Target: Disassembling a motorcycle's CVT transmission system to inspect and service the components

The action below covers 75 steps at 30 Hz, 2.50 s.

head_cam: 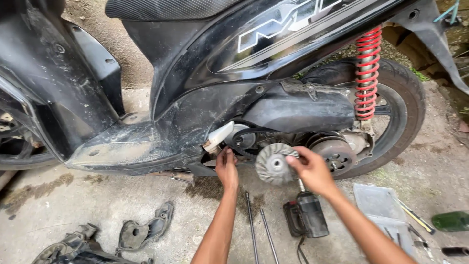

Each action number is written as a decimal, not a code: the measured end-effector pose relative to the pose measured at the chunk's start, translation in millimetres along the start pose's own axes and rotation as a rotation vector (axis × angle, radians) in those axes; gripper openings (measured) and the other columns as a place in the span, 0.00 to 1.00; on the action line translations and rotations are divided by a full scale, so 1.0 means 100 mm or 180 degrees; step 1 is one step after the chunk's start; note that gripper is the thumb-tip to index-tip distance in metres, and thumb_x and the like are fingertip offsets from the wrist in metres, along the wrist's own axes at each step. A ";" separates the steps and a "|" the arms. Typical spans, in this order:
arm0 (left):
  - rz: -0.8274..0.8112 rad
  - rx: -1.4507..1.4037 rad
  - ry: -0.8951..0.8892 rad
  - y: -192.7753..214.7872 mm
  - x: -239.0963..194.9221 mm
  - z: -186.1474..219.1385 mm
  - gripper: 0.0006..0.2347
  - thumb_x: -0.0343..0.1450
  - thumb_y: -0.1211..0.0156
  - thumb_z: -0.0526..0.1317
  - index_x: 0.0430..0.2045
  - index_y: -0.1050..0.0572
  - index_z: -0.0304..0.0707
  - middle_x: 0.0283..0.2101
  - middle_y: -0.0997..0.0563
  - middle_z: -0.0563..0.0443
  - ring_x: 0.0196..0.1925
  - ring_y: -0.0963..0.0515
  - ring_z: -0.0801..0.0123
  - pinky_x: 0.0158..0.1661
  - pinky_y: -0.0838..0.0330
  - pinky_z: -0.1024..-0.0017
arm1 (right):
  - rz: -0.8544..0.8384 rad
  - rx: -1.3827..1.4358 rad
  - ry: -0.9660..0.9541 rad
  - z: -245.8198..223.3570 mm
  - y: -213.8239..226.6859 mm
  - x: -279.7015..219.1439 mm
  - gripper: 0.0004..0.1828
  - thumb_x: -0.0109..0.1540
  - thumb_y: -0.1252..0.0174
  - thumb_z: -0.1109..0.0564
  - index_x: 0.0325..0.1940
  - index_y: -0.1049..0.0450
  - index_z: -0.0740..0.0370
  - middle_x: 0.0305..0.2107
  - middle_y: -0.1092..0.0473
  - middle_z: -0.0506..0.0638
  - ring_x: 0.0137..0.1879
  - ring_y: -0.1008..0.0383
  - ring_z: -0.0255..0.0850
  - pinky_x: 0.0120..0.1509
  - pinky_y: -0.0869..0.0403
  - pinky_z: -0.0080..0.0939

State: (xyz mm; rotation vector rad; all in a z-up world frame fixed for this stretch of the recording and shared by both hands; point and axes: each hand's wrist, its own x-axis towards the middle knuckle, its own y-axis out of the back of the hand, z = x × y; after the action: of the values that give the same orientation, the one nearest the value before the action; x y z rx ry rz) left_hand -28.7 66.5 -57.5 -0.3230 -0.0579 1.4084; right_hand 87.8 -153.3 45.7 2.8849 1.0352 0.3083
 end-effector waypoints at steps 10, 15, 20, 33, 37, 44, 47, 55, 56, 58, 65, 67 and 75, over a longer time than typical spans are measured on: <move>-0.0068 0.0816 -0.0560 -0.16 0.20 -0.26 0.21 0.62 0.24 0.34 0.46 0.27 0.31 0.37 0.21 0.40 0.29 0.15 0.56 0.28 0.15 0.65 | -0.0558 -0.0944 -0.0962 -0.44 2.25 -0.24 0.12 0.61 0.35 0.57 0.47 0.16 0.63 0.34 0.22 0.50 0.41 0.27 0.39 0.53 0.26 0.43; -0.0098 0.0403 -0.0556 -0.13 0.20 -0.21 0.19 0.66 0.28 0.31 0.46 0.32 0.26 0.38 0.24 0.38 0.32 0.16 0.48 0.32 0.12 0.58 | -0.1122 -0.1828 -0.1842 0.58 3.08 -0.47 0.21 0.58 0.35 0.47 0.48 0.16 0.63 0.38 0.18 0.59 0.46 0.22 0.49 0.57 0.27 0.54; -0.0577 0.0689 -0.0667 -0.10 -0.06 0.21 0.12 0.72 0.38 0.30 0.47 0.31 0.29 0.41 0.24 0.45 0.31 0.22 0.71 0.28 0.20 0.79 | -0.0833 -0.2815 -0.2720 2.18 3.65 -0.76 0.14 0.61 0.41 0.47 0.33 0.21 0.59 0.25 0.25 0.47 0.28 0.26 0.38 0.35 0.27 0.38; -0.0401 0.1027 -0.1093 -0.12 -0.36 0.27 0.08 0.71 0.44 0.29 0.43 0.31 0.29 0.29 0.21 0.48 0.24 0.25 0.75 0.24 0.36 0.80 | 0.1490 -0.0097 -0.3236 2.76 3.20 -0.74 0.16 0.64 0.35 0.58 0.41 0.23 0.81 0.27 0.25 0.63 0.20 0.27 0.43 0.22 0.25 0.31; -0.0536 0.1018 -0.1143 -0.13 -0.37 0.23 0.11 0.70 0.40 0.28 0.46 0.30 0.29 0.30 0.18 0.45 0.28 0.21 0.72 0.28 0.31 0.81 | 0.1698 0.0307 -0.2986 2.97 3.04 -0.67 0.14 0.65 0.39 0.63 0.40 0.23 0.85 0.28 0.25 0.63 0.28 0.24 0.45 0.31 0.21 0.36; -0.0803 0.1194 -0.1014 0.00 -0.30 0.05 0.16 0.69 0.31 0.37 0.47 0.25 0.29 0.30 0.19 0.47 0.27 0.22 0.72 0.31 0.29 0.77 | 0.1002 -0.3357 -0.2513 2.83 3.19 -0.40 0.22 0.59 0.49 0.52 0.40 0.20 0.76 0.39 0.22 0.70 0.45 0.21 0.65 0.50 0.23 0.56; -0.0951 0.1054 -0.0493 -0.05 -0.24 -0.10 0.18 0.70 0.31 0.41 0.49 0.25 0.30 0.33 0.18 0.37 0.28 0.18 0.63 0.31 0.19 0.66 | 0.2244 -0.2339 -0.0768 2.06 2.68 -0.24 0.23 0.68 0.43 0.51 0.61 0.26 0.70 0.50 0.29 0.70 0.63 0.31 0.65 0.69 0.33 0.61; -0.1180 0.1173 -0.0244 -0.02 -0.14 -0.30 0.17 0.74 0.37 0.40 0.52 0.27 0.26 0.45 0.20 0.29 0.47 0.16 0.49 0.40 0.15 0.61 | 0.0968 -0.1103 0.0236 0.83 1.39 0.05 0.16 0.70 0.53 0.62 0.59 0.25 0.66 0.49 0.28 0.68 0.58 0.27 0.63 0.63 0.29 0.59; -0.1135 0.0935 -0.0200 -0.03 -0.11 -0.34 0.14 0.74 0.38 0.38 0.51 0.27 0.28 0.43 0.19 0.33 0.44 0.14 0.54 0.37 0.14 0.66 | 0.0876 -0.1082 0.0023 0.85 1.35 0.09 0.19 0.70 0.54 0.61 0.62 0.25 0.59 0.54 0.27 0.65 0.64 0.30 0.62 0.69 0.33 0.59; -0.1131 0.0881 -0.0225 -0.08 -0.21 -0.16 0.13 0.75 0.39 0.38 0.51 0.27 0.30 0.43 0.19 0.35 0.44 0.14 0.56 0.38 0.14 0.66 | 0.0773 -0.0903 -0.0221 0.86 1.36 0.15 0.19 0.71 0.55 0.56 0.63 0.24 0.53 0.56 0.28 0.62 0.67 0.32 0.59 0.71 0.34 0.58; -0.1225 0.2536 -0.0800 -0.15 -0.14 -0.27 0.18 0.72 0.36 0.49 0.54 0.21 0.43 0.51 0.21 0.37 0.53 0.18 0.48 0.51 0.19 0.55 | 0.0706 0.0784 -0.1003 0.99 1.46 0.17 0.23 0.72 0.51 0.50 0.70 0.32 0.62 0.56 0.29 0.66 0.57 0.26 0.52 0.58 0.24 0.52; -0.1283 0.2645 -0.0730 -0.22 -0.32 -0.08 0.21 0.71 0.36 0.50 0.56 0.23 0.41 0.50 0.20 0.35 0.53 0.18 0.46 0.53 0.21 0.54 | 0.0711 0.0815 -0.1061 0.98 1.43 0.16 0.23 0.73 0.53 0.49 0.69 0.31 0.61 0.55 0.29 0.65 0.57 0.26 0.52 0.57 0.23 0.54; -0.0757 0.2478 -0.0399 -0.17 -0.15 -0.46 0.24 0.66 0.34 0.52 0.56 0.23 0.45 0.48 0.16 0.44 0.50 0.15 0.62 0.53 0.22 0.63 | 0.1059 -0.0166 -0.0823 0.57 1.21 -0.04 0.26 0.74 0.55 0.42 0.62 0.26 0.64 0.55 0.30 0.72 0.62 0.29 0.63 0.61 0.27 0.64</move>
State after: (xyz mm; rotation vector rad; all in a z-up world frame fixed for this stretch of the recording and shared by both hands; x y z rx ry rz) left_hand -4.6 41.5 -94.9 0.4064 0.3343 1.1152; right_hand 172.0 -248.3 4.3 2.9378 0.5001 -0.0255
